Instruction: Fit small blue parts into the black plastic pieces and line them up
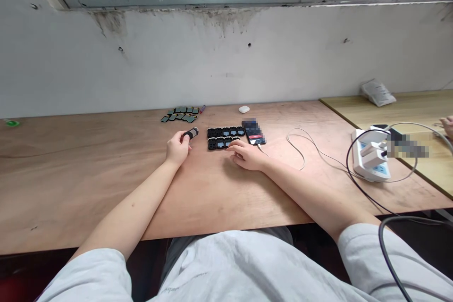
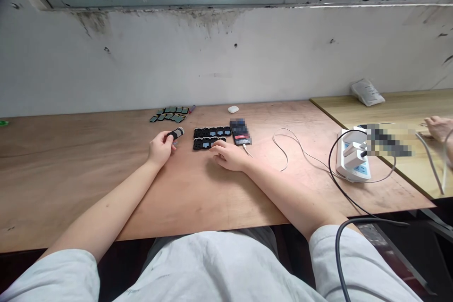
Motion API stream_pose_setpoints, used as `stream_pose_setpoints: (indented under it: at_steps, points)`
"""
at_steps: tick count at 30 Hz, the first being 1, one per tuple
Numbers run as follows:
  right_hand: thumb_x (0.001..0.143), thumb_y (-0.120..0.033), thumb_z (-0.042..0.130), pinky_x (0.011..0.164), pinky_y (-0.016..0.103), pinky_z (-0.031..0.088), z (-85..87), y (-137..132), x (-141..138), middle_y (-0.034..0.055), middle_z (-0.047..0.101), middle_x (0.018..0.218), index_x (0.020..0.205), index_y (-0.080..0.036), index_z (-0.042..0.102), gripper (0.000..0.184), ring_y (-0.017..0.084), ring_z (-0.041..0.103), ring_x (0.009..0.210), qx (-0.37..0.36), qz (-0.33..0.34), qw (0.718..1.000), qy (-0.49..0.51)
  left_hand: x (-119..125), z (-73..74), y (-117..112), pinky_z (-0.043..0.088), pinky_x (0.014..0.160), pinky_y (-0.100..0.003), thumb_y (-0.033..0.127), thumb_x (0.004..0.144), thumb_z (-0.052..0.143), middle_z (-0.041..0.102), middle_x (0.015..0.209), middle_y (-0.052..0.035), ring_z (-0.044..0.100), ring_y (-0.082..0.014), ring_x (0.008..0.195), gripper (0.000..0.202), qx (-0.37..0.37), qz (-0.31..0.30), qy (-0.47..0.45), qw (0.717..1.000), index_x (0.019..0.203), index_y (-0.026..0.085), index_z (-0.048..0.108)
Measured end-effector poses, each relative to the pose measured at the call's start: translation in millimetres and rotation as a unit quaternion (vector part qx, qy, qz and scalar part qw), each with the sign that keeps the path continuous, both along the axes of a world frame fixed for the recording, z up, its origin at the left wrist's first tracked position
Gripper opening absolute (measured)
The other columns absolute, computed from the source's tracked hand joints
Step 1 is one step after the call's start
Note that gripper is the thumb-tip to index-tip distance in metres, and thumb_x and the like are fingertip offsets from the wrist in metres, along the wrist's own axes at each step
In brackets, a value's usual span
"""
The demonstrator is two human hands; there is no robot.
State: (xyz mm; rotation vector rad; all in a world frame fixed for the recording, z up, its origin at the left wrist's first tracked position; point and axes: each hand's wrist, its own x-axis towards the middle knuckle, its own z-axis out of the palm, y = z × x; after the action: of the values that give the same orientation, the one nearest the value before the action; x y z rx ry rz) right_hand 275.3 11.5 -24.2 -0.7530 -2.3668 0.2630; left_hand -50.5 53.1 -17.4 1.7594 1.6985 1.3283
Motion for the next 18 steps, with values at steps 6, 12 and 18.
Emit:
stream_pose_setpoints:
  at_steps: [6,12,18]
  points:
    - [0.096,-0.015,0.056,0.085,0.035,0.059,-3.3,2.2,-0.1,0.0121,0.066,0.127,0.114,-0.021,0.068,0.022,0.021,0.07,0.096,0.014,0.013,1.0,-0.006,-4.9,-4.1,12.8,0.04,0.041,-0.02,0.042,0.092,0.052,0.076,0.092,-0.0108,0.063,-0.013,0.048,0.042,-0.114,0.031,-0.145,0.982,0.12,0.014,0.067]
    - [0.098,-0.017,0.055,0.086,0.034,0.058,-2.6,2.1,0.9,0.0117,0.066,0.127,0.112,-0.021,0.07,0.021,0.02,0.07,0.096,0.012,0.01,1.0,-0.012,-4.2,-1.1,2.1,0.056,0.069,-0.031,0.042,0.098,0.048,0.076,0.096,-0.0088,0.071,-0.0203,0.073,0.04,0.017,0.005,0.09,0.996,0.12,0.019,0.071]
    - [0.098,-0.019,0.054,0.087,0.037,0.058,0.6,1.5,1.3,0.013,0.066,0.127,0.114,-0.021,0.071,0.023,0.022,0.07,0.097,0.036,0.014,0.998,-0.048,16.2,-1.0,-13.9,0.056,0.08,-0.04,0.035,0.097,0.05,0.07,0.106,-0.0129,0.068,-0.0282,0.093,0.032,0.089,-0.095,0.374,0.918,0.109,0.02,0.076]
